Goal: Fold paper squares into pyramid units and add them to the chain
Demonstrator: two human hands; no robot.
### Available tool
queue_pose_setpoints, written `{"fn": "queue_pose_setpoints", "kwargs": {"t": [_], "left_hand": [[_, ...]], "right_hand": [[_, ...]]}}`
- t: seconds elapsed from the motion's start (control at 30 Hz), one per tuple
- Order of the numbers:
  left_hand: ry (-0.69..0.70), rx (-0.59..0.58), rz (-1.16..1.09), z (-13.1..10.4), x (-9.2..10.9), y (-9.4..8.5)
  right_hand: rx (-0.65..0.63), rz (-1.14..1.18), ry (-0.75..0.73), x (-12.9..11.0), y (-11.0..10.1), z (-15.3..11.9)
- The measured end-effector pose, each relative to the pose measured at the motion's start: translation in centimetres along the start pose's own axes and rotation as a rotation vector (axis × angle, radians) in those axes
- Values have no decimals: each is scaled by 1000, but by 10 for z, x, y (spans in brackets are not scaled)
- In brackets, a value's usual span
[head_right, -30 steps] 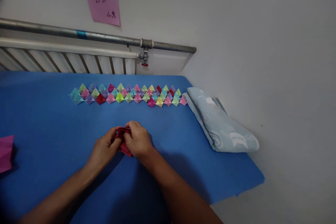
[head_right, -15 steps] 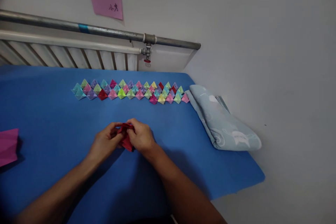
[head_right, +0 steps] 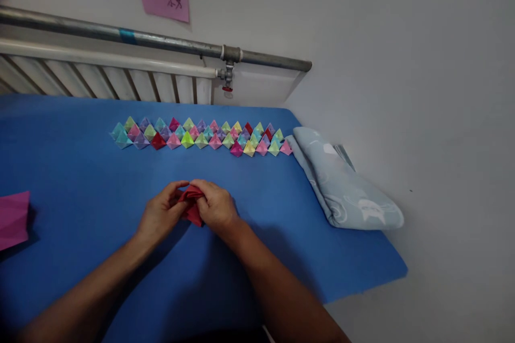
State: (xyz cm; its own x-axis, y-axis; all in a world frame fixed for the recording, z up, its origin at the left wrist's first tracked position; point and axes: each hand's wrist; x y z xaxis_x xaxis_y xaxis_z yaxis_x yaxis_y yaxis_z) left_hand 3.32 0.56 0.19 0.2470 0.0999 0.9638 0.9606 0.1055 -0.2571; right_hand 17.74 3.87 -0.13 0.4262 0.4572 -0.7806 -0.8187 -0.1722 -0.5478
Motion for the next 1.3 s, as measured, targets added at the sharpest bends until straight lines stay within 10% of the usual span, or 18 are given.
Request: {"fn": "queue_pose_setpoints", "kwargs": {"t": [1.3], "left_hand": [[189,230,143,-10,0,2]], "right_hand": [[244,129,-204,-9,10,-11]]}}
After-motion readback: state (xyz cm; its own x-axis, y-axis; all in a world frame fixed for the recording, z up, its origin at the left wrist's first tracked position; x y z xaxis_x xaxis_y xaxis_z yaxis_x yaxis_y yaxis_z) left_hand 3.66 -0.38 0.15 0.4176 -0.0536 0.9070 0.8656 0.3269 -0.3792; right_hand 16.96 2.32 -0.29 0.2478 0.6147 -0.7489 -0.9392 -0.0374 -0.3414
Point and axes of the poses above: each hand's wrist, its own z-axis towards the middle knuckle, its own y-axis out of the palm, x = y × z, and after that the axes turned 1 degree about z, right-handed
